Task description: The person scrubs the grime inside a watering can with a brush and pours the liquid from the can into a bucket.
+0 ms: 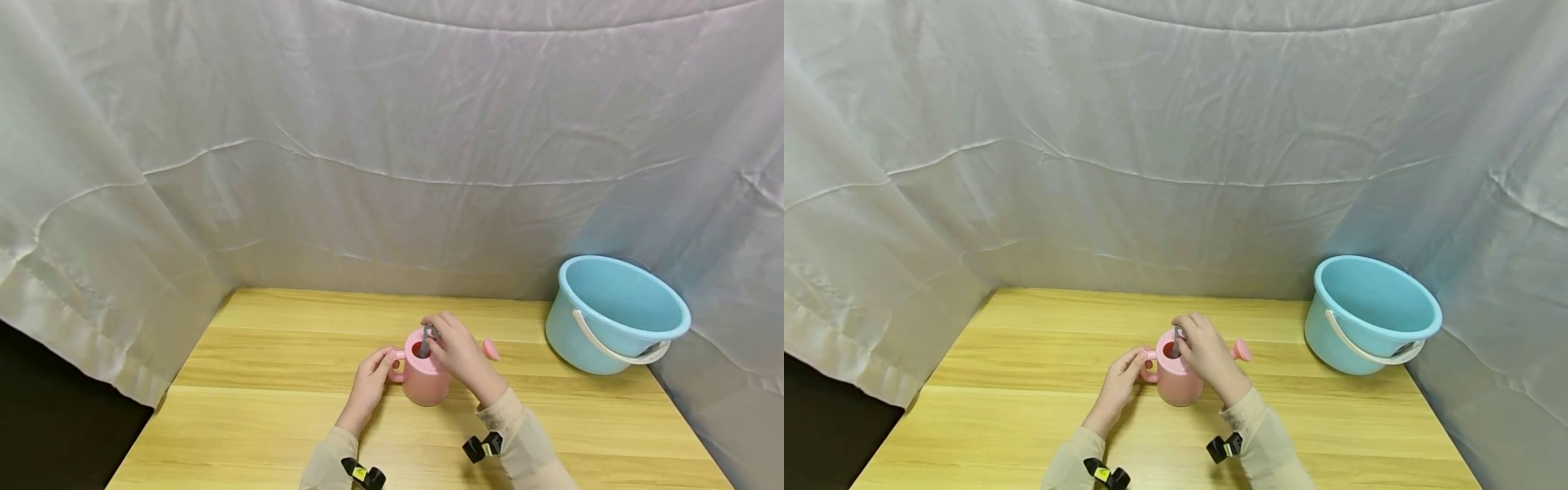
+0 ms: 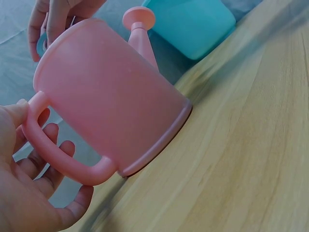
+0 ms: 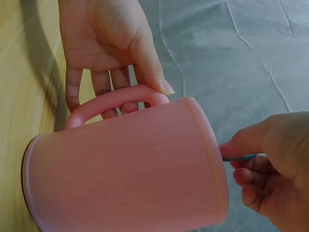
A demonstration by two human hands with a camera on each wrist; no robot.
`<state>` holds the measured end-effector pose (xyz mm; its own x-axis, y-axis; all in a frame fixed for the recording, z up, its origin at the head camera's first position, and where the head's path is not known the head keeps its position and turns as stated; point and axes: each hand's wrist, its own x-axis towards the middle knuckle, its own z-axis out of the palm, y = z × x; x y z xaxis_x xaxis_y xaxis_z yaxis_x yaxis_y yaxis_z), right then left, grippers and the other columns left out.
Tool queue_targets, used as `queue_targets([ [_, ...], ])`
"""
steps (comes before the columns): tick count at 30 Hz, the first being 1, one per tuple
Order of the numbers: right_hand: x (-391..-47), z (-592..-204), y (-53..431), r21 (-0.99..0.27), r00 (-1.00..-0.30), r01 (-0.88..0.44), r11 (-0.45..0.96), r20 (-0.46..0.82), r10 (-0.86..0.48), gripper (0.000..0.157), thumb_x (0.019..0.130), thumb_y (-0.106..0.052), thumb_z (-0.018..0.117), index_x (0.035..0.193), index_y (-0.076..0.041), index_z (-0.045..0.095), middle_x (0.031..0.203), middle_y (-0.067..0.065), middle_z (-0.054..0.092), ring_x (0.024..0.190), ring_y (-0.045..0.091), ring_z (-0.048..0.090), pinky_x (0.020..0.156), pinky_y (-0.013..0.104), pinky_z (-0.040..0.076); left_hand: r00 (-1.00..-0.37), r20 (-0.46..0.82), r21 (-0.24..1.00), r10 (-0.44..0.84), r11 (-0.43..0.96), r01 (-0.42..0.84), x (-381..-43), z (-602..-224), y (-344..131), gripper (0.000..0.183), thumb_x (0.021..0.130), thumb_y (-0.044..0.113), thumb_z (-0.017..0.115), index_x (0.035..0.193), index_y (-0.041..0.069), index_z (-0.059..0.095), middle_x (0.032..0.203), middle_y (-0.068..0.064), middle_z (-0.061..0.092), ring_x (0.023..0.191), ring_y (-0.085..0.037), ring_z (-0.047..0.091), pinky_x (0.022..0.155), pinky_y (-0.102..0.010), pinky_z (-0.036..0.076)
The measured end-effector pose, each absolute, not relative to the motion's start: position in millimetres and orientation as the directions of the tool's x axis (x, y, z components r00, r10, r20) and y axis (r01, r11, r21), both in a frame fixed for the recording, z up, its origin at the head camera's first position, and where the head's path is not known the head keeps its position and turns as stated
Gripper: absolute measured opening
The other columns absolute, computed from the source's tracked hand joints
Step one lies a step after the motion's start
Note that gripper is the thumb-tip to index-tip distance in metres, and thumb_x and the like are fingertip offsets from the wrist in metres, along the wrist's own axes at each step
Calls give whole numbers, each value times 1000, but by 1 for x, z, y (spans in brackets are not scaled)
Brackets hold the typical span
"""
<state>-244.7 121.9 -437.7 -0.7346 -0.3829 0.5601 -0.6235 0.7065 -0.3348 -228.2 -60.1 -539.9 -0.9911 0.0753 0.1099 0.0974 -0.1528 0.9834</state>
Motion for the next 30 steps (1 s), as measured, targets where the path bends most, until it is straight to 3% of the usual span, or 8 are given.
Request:
queue_targets([
  [4,-246,-438,120,-305,-717,-627,717,584,-380,27,78,3,76,100,-5,64,94,8,63,84,20,58,66,32,58,-992,101,984,72,-156,89,-228,-540,-59,37,101,25,53,120,-6,62,103,-28,58,87,-13,57,84,-49,62],
  [10,-248,-438,118,-201,-608,-690,695,682,-407,25,76,4,78,95,-7,64,85,4,58,77,17,55,61,27,56,-993,99,979,70,-184,85,-228,-541,-59,35,102,21,51,121,-7,61,105,-29,58,89,-13,57,86,-52,61],
  [21,-244,-427,118,-103,-463,-753,649,785,-412,26,74,9,75,94,-5,65,87,5,57,79,19,52,60,28,51,-992,104,984,73,-155,92,-229,-540,-60,36,101,24,54,119,-5,63,99,-23,59,87,-12,57,85,-51,61],
  [25,-243,-426,119,-96,-442,-765,636,798,-411,27,74,9,75,94,-5,65,87,6,58,79,19,52,60,28,51,-993,98,983,70,-161,86,-229,-539,-61,36,100,26,54,119,-4,64,97,-18,59,87,-11,57,85,-52,61],
  [30,-243,-427,119,-119,-467,-754,646,788,-400,26,74,9,75,94,-5,65,87,6,58,80,19,53,62,29,53,-992,101,982,75,-169,87,-229,-540,-61,36,101,26,54,119,-4,63,96,-16,58,86,-12,57,85,-52,61],
])
